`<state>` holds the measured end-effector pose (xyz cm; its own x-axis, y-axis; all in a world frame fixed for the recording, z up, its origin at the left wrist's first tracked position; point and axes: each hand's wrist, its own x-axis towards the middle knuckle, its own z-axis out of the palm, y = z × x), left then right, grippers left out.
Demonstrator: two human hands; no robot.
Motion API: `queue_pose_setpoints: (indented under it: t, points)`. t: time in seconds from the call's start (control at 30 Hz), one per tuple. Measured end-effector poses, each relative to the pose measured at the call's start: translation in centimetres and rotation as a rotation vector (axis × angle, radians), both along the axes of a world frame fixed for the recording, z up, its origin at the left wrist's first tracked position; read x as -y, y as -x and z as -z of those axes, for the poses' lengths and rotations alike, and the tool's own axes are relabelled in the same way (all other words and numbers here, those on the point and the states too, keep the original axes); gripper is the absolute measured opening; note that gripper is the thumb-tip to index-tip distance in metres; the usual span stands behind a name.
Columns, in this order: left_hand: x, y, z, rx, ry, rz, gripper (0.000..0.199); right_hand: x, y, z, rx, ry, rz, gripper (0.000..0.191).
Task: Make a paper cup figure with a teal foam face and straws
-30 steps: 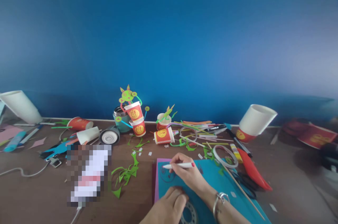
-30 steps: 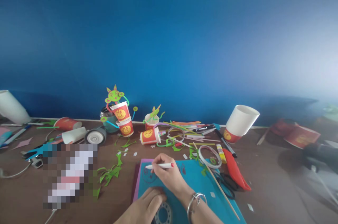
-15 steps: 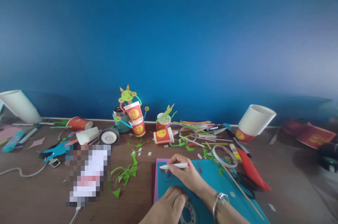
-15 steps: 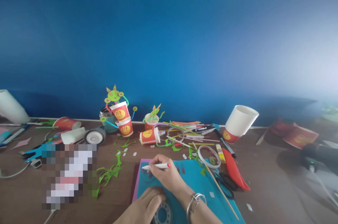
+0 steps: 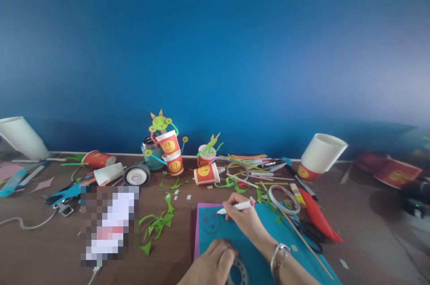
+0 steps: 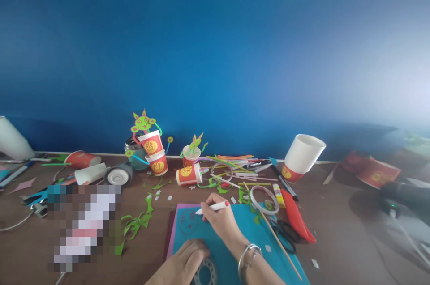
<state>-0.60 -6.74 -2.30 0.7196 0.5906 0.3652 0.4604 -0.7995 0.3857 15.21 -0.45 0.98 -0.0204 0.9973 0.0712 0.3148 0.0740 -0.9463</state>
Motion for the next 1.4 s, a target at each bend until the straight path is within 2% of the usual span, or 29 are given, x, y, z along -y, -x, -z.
queue_pose_setpoints:
  t: [0.4, 0.7, 0.8, 0.93, 1.07, 1.2, 1.33, 1.4]
  points:
    - [0.0, 0.0, -0.2, -0.022, 0.016, 0.010, 0.020, -0.1, 0.1, 0.1, 0.050, -0.001, 0.011, 0.025]
    - [0.0, 0.1, 0.1, -0.039, -0.022, 0.012, 0.022, -0.4, -0.6, -0.2, -0.358, 0.060, 0.151, 0.035]
    - [-0.2, 0.3, 0.5, -0.038, -0.046, 0.035, 0.026, -0.5, -1.6, -0.9, -0.432, 0.051, 0.186, 0.030]
    - [-0.5, 0.5, 0.6, -0.017, -0.091, 0.078, 0.028, -0.7, -3.4, -1.6, -0.490, 0.138, 0.235, 0.028]
    - [-0.4, 0.6, 0.0, -0.003, -0.063, 0.086, 0.028, 0.0, -4.3, -1.5, -0.495, 0.204, 0.227, 0.023]
    - [0.0, 0.7, -0.9, 0.003, 0.002, 0.061, 0.034, 0.7, -4.7, -0.8, -0.471, 0.141, 0.210, 0.022]
    - [0.2, 0.9, -1.7, -0.011, 0.054, 0.069, 0.059, 0.6, -5.2, -0.4, -0.516, 0.064, 0.316, 0.025]
    - [0.2, 0.9, -1.8, -0.028, 0.070, 0.064, 0.060, 0.4, -5.6, -0.2, -0.490, 0.035, 0.367, 0.031]
